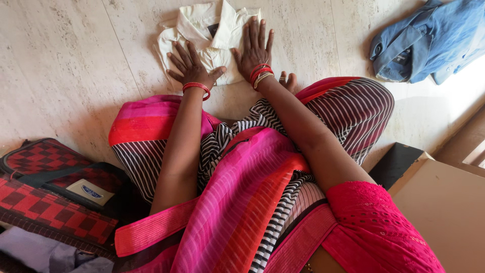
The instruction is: The person folds a white shirt on the floor by smoothing it, folding the sleeves across the back, folding the sides inward, and then bringing the bottom up to the collar before placing it into a bag.
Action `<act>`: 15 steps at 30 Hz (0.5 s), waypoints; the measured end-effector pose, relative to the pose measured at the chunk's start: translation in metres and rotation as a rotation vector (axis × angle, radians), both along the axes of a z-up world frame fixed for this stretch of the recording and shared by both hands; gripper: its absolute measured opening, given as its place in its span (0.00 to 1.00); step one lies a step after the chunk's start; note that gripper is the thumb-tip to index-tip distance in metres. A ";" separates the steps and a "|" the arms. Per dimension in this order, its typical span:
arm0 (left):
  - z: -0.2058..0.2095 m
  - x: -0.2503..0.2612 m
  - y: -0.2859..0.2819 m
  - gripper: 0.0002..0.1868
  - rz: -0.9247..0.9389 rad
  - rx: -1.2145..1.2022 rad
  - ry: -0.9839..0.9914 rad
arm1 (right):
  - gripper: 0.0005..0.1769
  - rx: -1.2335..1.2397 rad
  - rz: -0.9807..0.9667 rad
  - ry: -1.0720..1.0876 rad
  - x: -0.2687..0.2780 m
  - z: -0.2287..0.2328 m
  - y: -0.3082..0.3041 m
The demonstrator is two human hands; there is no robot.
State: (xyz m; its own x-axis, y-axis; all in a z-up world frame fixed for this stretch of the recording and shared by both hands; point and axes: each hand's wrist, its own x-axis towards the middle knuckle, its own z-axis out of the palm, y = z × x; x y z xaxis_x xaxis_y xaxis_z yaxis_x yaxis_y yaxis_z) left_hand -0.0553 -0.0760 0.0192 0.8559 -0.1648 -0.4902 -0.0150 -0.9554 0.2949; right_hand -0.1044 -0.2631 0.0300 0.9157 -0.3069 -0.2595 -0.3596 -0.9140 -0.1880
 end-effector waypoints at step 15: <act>0.006 0.006 0.007 0.82 -0.061 -0.022 0.091 | 0.50 0.043 0.059 -0.104 0.014 -0.007 -0.007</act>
